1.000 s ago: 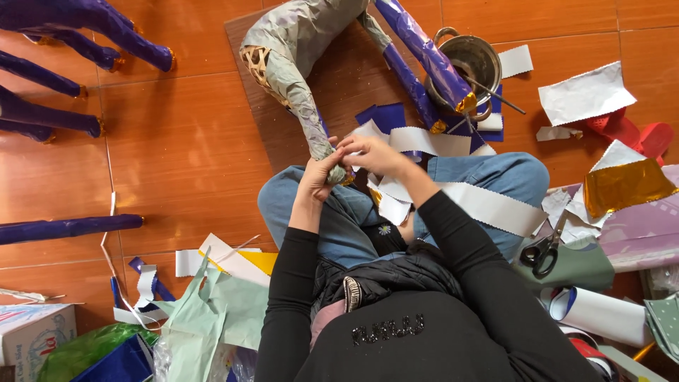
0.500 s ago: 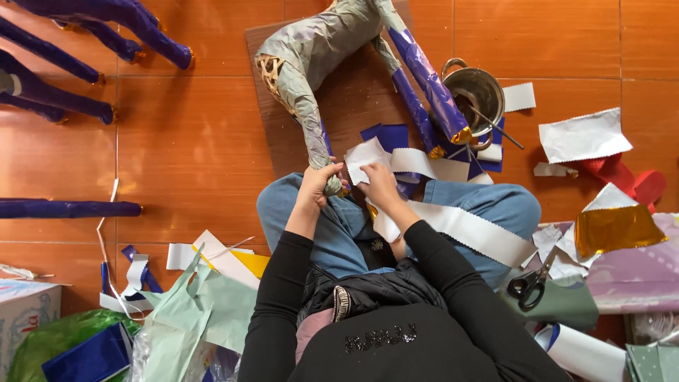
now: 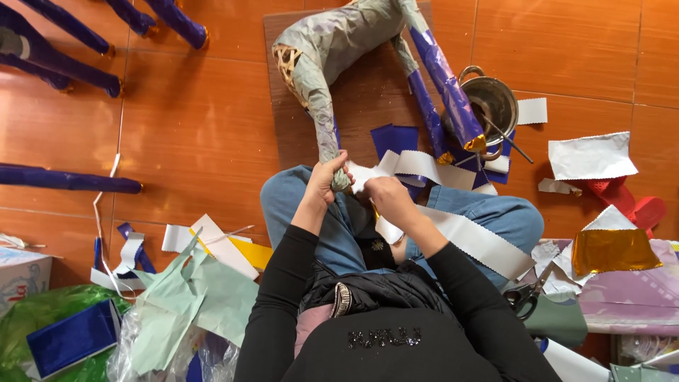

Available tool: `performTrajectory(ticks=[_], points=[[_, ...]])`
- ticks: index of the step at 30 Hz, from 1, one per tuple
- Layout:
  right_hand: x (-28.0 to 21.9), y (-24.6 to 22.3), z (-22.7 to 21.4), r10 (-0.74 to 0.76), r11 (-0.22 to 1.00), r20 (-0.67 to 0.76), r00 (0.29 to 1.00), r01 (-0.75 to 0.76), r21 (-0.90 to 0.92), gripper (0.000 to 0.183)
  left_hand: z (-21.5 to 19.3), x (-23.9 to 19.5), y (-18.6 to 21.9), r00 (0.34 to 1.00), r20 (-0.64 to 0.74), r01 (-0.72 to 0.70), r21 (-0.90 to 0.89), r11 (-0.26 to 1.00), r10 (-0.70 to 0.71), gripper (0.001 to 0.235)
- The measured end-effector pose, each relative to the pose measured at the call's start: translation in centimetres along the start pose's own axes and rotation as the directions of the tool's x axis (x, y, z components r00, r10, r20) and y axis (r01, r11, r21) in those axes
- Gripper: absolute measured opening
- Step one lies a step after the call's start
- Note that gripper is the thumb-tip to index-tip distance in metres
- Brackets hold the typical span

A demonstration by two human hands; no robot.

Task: The person is wrapping a bamboo giraffe structure with colored paper and foil strips, applying glue to the frame first.

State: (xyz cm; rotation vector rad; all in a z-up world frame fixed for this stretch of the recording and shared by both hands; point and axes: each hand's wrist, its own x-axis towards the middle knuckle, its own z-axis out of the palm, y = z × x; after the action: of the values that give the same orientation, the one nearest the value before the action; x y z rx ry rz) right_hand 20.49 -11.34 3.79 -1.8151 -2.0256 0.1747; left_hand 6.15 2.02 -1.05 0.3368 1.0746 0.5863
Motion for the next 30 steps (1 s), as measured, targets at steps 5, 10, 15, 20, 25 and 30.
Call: performTrajectory(ticks=[5, 10, 15, 20, 25, 30], points=[[1.5, -2.8, -4.6, -0.253, 0.942, 0.143, 0.957, 0.21, 0.261, 0.018, -0.8, 0.7, -0.8, 1.0, 0.022, 0.016, -0.009, 1.0, -0.015, 0.04], [3.5, -4.4, -6.2, -0.269, 0.916, 0.054, 0.962, 0.239, 0.322, 0.014, -0.2, -2.1, 0.7, 0.992, 0.085, -0.09, -0.03, 0.996, 0.092, 0.091], [4.1, -4.3, -4.6, -0.239, 0.915, -0.102, 0.966, 0.259, 0.31, 0.019, -1.2, -8.8, 4.7, 0.826, 0.012, -0.516, 0.419, 0.747, 0.564, 0.072], [4.6, -4.4, -4.5, -0.184, 0.905, -0.145, 0.972, 0.225, 0.36, 0.022, -5.7, -13.3, 4.1, 0.945, 0.12, -0.317, 0.573, 0.756, 0.305, 0.027], [6.1, -5.9, -5.6, -0.151, 0.899, -0.187, 0.971, 0.214, 0.382, 0.016, -5.3, -10.2, -2.7, 0.923, 0.385, -0.15, 0.373, 0.916, -0.005, 0.056], [7.6, -5.8, -5.4, -0.004, 0.924, -0.234, 0.972, 0.093, 0.37, 0.023, -4.2, -6.8, -5.2, 0.953, 0.251, -0.114, -0.23, 0.967, 0.172, 0.061]])
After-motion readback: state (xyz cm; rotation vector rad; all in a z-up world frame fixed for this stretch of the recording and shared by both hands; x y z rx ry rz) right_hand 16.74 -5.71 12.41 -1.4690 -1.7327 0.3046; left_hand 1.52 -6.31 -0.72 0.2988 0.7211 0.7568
